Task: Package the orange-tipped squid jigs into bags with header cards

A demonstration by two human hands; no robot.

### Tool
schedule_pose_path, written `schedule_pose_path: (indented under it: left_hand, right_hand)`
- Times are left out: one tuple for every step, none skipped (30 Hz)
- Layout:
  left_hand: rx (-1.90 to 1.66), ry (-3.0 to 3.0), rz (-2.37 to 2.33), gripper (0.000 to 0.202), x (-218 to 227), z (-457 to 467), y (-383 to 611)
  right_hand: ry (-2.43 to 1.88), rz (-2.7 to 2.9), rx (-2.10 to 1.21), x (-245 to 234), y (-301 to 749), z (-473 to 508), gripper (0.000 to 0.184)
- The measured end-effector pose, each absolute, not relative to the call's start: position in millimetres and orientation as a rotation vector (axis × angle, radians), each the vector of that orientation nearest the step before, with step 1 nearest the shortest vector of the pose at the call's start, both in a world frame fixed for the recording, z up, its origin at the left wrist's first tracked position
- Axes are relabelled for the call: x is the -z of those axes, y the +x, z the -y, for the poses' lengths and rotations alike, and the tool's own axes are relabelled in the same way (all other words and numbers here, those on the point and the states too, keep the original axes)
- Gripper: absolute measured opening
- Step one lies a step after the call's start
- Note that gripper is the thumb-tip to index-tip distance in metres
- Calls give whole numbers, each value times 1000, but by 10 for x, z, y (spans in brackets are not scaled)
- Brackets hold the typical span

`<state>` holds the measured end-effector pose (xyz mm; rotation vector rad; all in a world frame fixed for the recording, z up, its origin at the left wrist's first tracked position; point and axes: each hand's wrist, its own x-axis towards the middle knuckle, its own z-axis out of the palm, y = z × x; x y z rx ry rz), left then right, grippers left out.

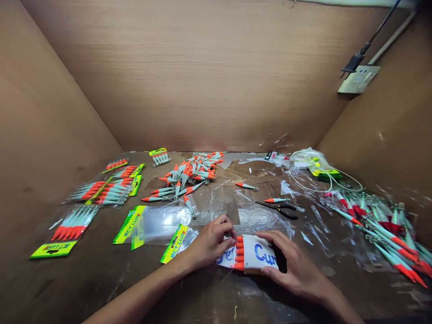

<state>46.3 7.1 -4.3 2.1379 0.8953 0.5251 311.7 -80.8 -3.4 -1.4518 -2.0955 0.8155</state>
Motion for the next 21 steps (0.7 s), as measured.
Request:
schedule_pose_path:
  left_hand:
    - [-539, 2141, -901, 5, 44, -60, 459]
    - [-554, 2145, -901, 5, 48, -50, 456]
    - [-568, 2148, -896, 5, 54, -40, 456]
    - [-576, 2152, -887, 5, 61, -32, 457]
    - [-580, 2154, -877, 6, 68, -27, 459]
    - [-579, 2155, -869, 7, 69, -23, 460]
    - [-579, 2151, -867, 8, 63, -22, 457]
    - [-582, 2141, -874, 10, 46, -22, 445]
    - [-590, 2123, -889, 12, 18, -22, 419]
    - [-597, 2103, -909, 15, -20, -20, 377]
    - [-602, 2092, -926, 18, -64, -13, 314]
    - [-599, 2093, -941, 22, -107, 2, 230]
    - [-583, 2111, -954, 26, -143, 26, 127]
    - [-560, 2154, -959, 31, -164, 62, 11]
    - [-518, 2200, -987, 36, -168, 109, -112]
    - [-478, 2247, -1033, 41, -151, 168, -231]
    - [-438, 2285, -1096, 46, -114, 234, -336]
    - [-401, 2319, -1148, 50, -62, 305, -419]
    - [-370, 2359, -1179, 54, 0, 377, -475]
    - [-339, 2398, -1197, 57, 66, 445, -501]
    - [-318, 2433, -1214, 59, 128, 506, -501]
  right_hand:
    - [-1458, 2084, -828, 35, 3129, 814, 59]
    - [-1452, 2083, -836, 38, 3141, 818, 59]
    - [-1433, 2095, -839, 43, 3152, 819, 59]
    - [-1403, 2118, -839, 49, 3164, 818, 59]
    - [-1369, 2147, -837, 56, 3174, 816, 60]
    - [-1336, 2173, -835, 62, 3183, 813, 61]
    - [-1307, 2194, -834, 67, 3190, 809, 62]
    - [-1290, 2207, -836, 70, 3195, 805, 62]
    - [-1282, 2214, -841, 71, 3197, 800, 63]
    - [-1278, 2217, -845, 71, 3196, 797, 63]
    - [-1278, 2219, -847, 72, 3193, 794, 63]
    - [-1279, 2221, -846, 74, 3189, 791, 62]
    - [-1282, 2220, -842, 77, 3187, 789, 62]
    - [-1287, 2218, -837, 81, 3187, 789, 61]
    - [-1289, 2215, -833, 86, 3189, 789, 60]
    - [-1293, 2212, -833, 92, 3194, 792, 60]
    - [-1297, 2211, -836, 98, 3199, 796, 59]
    - [-1301, 2210, -838, 104, 3203, 804, 58]
    - [-1305, 2209, -844, 111, 3202, 814, 57]
    - [-1311, 2208, -852, 120, 3194, 829, 58]
    - [-1320, 2202, -860, 132, 3179, 847, 58]
